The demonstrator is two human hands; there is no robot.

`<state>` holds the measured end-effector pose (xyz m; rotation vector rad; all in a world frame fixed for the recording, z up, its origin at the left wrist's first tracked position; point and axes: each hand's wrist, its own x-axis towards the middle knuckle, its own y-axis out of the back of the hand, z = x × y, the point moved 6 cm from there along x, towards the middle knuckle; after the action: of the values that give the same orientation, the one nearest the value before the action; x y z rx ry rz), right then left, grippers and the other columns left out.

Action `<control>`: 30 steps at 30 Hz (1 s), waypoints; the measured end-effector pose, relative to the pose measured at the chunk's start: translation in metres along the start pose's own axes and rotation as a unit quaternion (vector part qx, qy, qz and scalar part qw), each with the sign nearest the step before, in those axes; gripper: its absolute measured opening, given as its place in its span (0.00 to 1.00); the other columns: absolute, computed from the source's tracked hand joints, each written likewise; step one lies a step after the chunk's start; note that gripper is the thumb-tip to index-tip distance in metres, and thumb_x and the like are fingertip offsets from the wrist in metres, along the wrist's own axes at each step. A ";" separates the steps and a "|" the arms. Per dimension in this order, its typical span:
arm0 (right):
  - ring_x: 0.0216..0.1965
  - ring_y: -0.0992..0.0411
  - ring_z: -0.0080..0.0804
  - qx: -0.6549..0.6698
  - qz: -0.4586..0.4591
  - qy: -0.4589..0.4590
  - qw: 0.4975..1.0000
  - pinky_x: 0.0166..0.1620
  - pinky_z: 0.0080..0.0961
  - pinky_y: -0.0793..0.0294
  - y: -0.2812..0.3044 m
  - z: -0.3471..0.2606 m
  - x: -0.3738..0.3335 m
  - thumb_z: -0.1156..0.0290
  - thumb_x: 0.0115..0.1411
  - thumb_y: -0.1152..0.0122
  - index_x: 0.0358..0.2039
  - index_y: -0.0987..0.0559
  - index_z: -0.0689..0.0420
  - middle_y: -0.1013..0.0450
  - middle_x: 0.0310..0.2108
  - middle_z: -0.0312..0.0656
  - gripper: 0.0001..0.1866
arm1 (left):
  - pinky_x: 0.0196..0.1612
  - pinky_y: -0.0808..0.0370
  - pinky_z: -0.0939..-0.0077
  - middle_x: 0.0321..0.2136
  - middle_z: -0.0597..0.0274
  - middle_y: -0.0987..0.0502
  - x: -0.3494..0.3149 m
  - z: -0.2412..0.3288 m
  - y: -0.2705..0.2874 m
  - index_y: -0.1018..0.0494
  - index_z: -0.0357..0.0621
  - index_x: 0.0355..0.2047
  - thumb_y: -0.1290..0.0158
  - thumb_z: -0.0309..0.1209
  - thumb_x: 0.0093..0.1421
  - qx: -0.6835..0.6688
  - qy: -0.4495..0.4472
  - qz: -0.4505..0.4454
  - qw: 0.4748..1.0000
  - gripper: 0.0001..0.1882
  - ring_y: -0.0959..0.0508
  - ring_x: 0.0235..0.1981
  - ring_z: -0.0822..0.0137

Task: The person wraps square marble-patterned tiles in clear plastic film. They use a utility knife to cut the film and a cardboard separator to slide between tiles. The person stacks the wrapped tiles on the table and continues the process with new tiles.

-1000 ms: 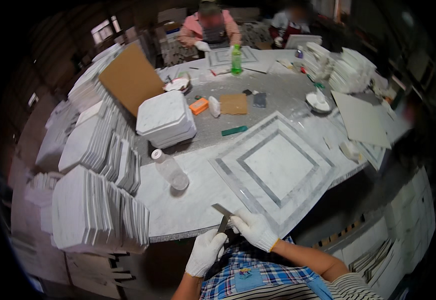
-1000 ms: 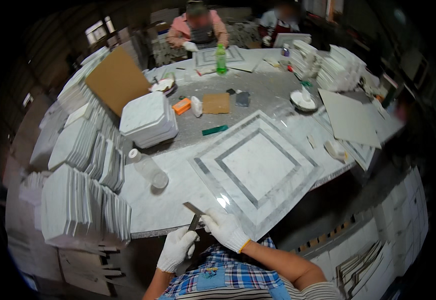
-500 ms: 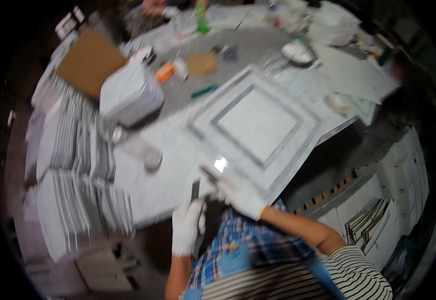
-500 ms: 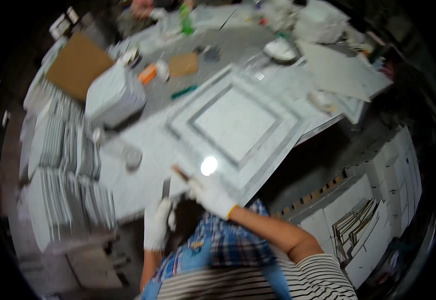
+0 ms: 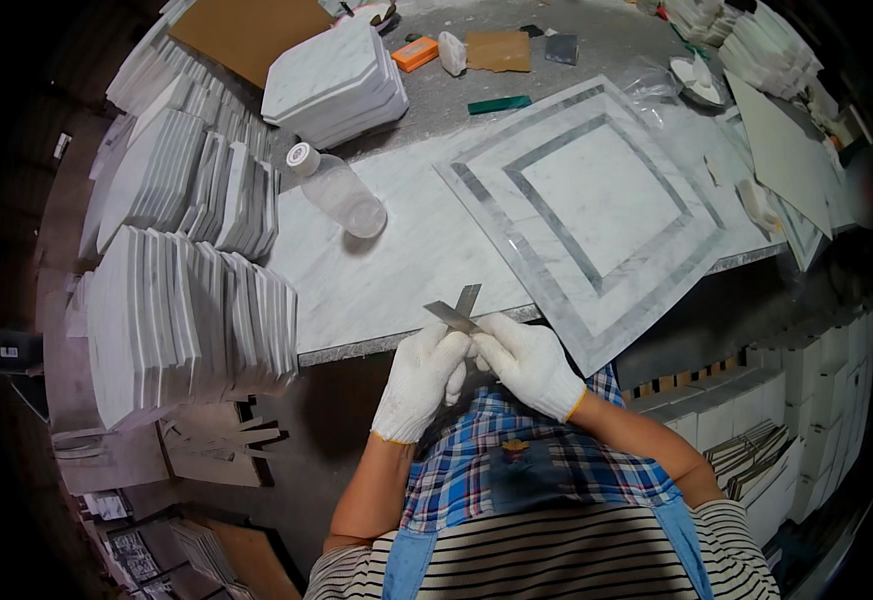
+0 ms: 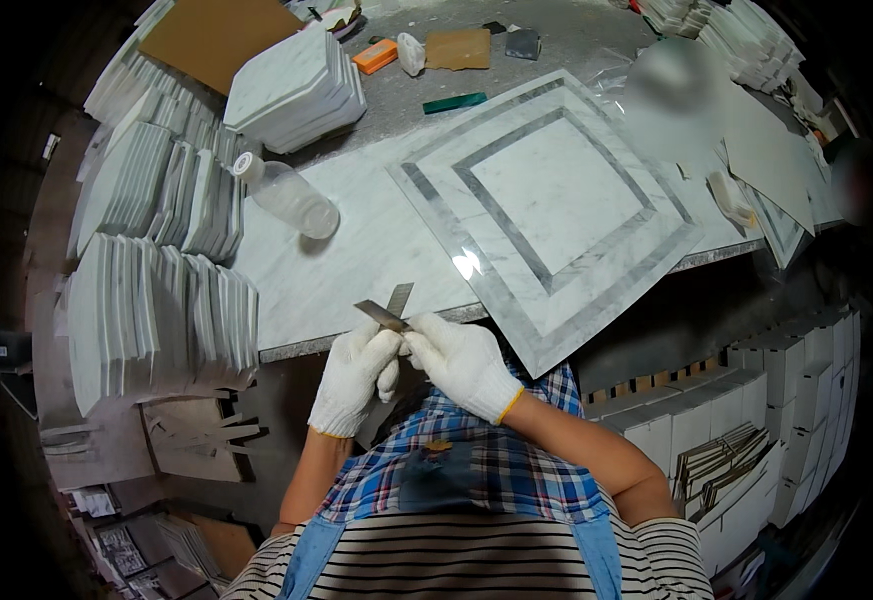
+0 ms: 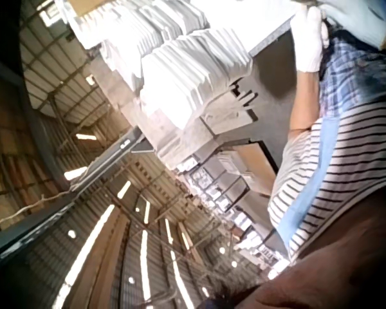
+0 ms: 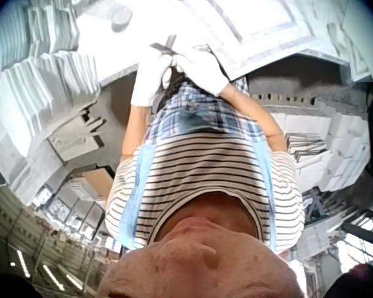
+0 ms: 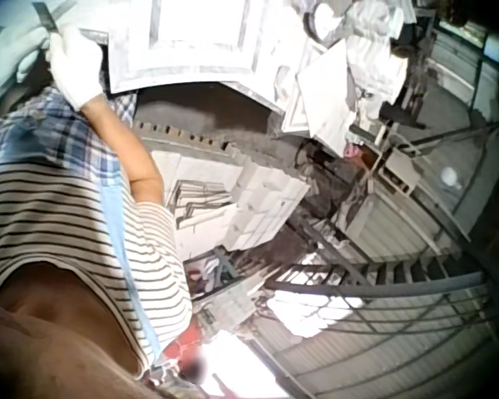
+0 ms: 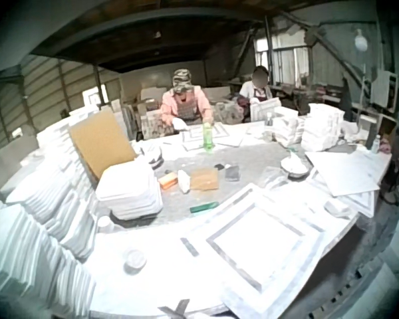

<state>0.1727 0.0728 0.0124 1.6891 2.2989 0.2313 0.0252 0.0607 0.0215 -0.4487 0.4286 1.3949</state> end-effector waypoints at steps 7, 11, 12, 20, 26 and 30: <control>0.23 0.27 0.24 0.044 0.072 -0.099 0.992 0.30 0.24 0.26 0.022 0.028 0.021 0.61 0.70 0.50 0.48 0.22 0.59 0.23 0.22 0.40 0.16 | 0.17 0.37 0.78 0.13 0.67 0.32 -0.010 0.003 0.005 0.27 0.37 0.29 0.50 0.33 0.65 0.034 -0.025 0.017 0.999 0.12 0.34 0.12 0.76; 0.22 0.33 0.17 0.159 0.035 -0.105 0.981 0.28 0.17 0.31 0.003 0.026 0.012 0.65 0.71 0.51 0.48 0.23 0.64 0.26 0.24 0.35 0.15 | 0.20 0.33 0.66 0.13 0.59 0.31 -0.012 0.008 0.006 0.27 0.40 0.30 0.48 0.35 0.65 0.328 -0.261 0.166 0.893 0.11 0.27 0.14 0.64; 0.22 0.32 0.18 0.178 0.016 -0.118 0.977 0.29 0.18 0.30 -0.003 0.027 0.008 0.65 0.71 0.52 0.49 0.23 0.63 0.25 0.25 0.36 0.16 | 0.20 0.32 0.64 0.13 0.57 0.30 -0.011 0.008 0.000 0.27 0.41 0.29 0.47 0.35 0.64 0.419 -0.304 0.185 0.835 0.11 0.26 0.14 0.60; 0.22 0.32 0.18 0.208 -0.047 -0.076 0.974 0.27 0.19 0.30 -0.013 0.021 -0.012 0.66 0.71 0.51 0.41 0.23 0.61 0.26 0.25 0.35 0.12 | 0.20 0.29 0.57 0.14 0.54 0.27 0.010 -0.009 -0.004 0.28 0.48 0.26 0.47 0.36 0.63 0.586 -0.309 0.238 0.710 0.10 0.24 0.16 0.51; 0.23 0.31 0.18 0.199 -0.033 -0.095 0.975 0.29 0.17 0.29 0.006 0.018 -0.011 0.63 0.73 0.53 0.46 0.23 0.59 0.25 0.26 0.34 0.14 | 0.18 0.32 0.65 0.13 0.53 0.29 0.035 -0.040 0.039 0.28 0.37 0.30 0.51 0.35 0.67 0.357 -0.244 0.242 0.869 0.14 0.28 0.12 0.62; 0.21 0.32 0.20 0.212 -0.059 -0.120 0.968 0.26 0.22 0.31 0.002 0.030 -0.006 0.60 0.72 0.53 0.38 0.25 0.58 0.26 0.23 0.35 0.15 | 0.15 0.39 0.78 0.14 0.68 0.32 0.023 -0.021 0.004 0.29 0.39 0.28 0.53 0.33 0.65 0.053 -0.077 0.082 0.992 0.12 0.36 0.11 0.76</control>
<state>0.1856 0.0668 -0.0148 1.6387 2.3639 -0.4963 0.0235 0.0692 -0.0089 -0.2206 0.4176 1.5448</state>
